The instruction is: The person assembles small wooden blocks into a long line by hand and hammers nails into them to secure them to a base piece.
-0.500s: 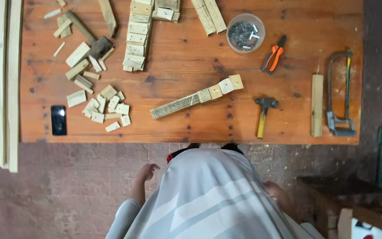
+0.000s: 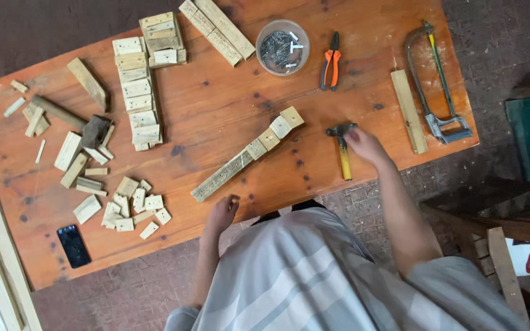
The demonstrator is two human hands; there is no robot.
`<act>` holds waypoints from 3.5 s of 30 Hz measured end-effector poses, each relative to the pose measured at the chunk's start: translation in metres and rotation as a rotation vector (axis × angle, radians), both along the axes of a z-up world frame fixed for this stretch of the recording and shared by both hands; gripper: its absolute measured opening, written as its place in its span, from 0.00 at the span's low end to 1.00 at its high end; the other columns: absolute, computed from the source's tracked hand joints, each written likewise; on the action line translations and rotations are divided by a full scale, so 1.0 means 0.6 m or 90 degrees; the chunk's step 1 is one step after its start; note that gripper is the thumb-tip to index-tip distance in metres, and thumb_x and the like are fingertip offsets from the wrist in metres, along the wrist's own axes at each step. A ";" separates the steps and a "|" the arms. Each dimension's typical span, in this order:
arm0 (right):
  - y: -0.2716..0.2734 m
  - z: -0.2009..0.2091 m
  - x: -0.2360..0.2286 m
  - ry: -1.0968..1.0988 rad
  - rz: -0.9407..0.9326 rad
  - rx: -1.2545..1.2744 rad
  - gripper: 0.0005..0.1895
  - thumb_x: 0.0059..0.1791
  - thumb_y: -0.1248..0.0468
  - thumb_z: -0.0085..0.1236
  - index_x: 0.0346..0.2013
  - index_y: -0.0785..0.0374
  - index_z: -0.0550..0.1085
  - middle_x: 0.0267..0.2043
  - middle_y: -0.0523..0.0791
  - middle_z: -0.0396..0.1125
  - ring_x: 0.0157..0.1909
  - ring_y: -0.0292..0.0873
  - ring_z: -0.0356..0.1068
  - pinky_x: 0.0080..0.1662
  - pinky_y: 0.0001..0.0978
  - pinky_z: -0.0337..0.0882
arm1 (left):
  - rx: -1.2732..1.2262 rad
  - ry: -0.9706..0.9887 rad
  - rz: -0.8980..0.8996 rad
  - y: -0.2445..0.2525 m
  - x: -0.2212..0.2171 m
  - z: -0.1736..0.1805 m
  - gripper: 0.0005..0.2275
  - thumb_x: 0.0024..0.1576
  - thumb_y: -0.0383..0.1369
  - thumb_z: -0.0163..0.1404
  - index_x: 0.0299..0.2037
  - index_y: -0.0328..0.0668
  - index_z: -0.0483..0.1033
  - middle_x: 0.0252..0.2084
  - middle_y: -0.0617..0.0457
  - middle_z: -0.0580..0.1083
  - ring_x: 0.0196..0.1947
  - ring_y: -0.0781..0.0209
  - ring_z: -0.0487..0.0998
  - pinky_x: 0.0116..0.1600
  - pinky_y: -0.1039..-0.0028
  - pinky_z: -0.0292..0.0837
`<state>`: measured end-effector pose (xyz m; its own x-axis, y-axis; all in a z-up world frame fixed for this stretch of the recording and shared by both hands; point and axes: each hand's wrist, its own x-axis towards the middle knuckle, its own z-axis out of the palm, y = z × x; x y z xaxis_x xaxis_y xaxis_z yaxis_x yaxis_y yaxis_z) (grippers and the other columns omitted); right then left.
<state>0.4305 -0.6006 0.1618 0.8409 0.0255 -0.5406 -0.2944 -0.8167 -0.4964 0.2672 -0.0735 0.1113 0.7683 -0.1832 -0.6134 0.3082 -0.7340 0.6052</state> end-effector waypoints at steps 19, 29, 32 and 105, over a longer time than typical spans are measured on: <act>0.312 -0.293 0.553 -0.280 0.241 -0.055 0.08 0.51 0.56 0.59 0.44 0.43 0.81 0.51 0.40 0.69 0.62 0.48 0.67 0.62 0.43 0.68 | 0.369 -0.138 0.245 -0.123 0.151 -0.039 0.28 0.64 0.54 0.40 0.73 0.60 0.55 0.76 0.48 0.51 0.73 0.46 0.54 0.70 0.38 0.47; 0.310 -0.177 0.591 -0.272 0.391 -0.150 0.08 0.44 0.65 0.54 0.37 0.63 0.75 0.50 0.54 0.69 0.41 0.66 0.73 0.38 0.58 0.72 | 0.371 -0.230 0.311 -0.124 0.139 -0.061 0.30 0.61 0.58 0.40 0.71 0.56 0.62 0.76 0.46 0.55 0.68 0.43 0.64 0.67 0.45 0.47; 0.293 -0.204 0.602 -0.291 0.398 -0.122 0.05 0.46 0.69 0.55 0.35 0.61 0.76 0.39 0.50 0.68 0.37 0.57 0.72 0.36 0.53 0.72 | 0.368 -0.229 0.303 -0.125 0.147 -0.060 0.29 0.62 0.58 0.39 0.71 0.56 0.63 0.76 0.46 0.55 0.67 0.43 0.65 0.67 0.45 0.47; 0.592 0.108 -0.069 -0.199 0.512 0.103 0.07 0.55 0.58 0.56 0.46 0.50 0.79 0.43 0.44 0.76 0.43 0.53 0.77 0.43 0.47 0.77 | 0.351 -0.301 0.612 0.416 -0.018 -0.104 0.24 0.54 0.34 0.63 0.61 0.47 0.71 0.57 0.43 0.68 0.55 0.35 0.73 0.62 0.48 0.72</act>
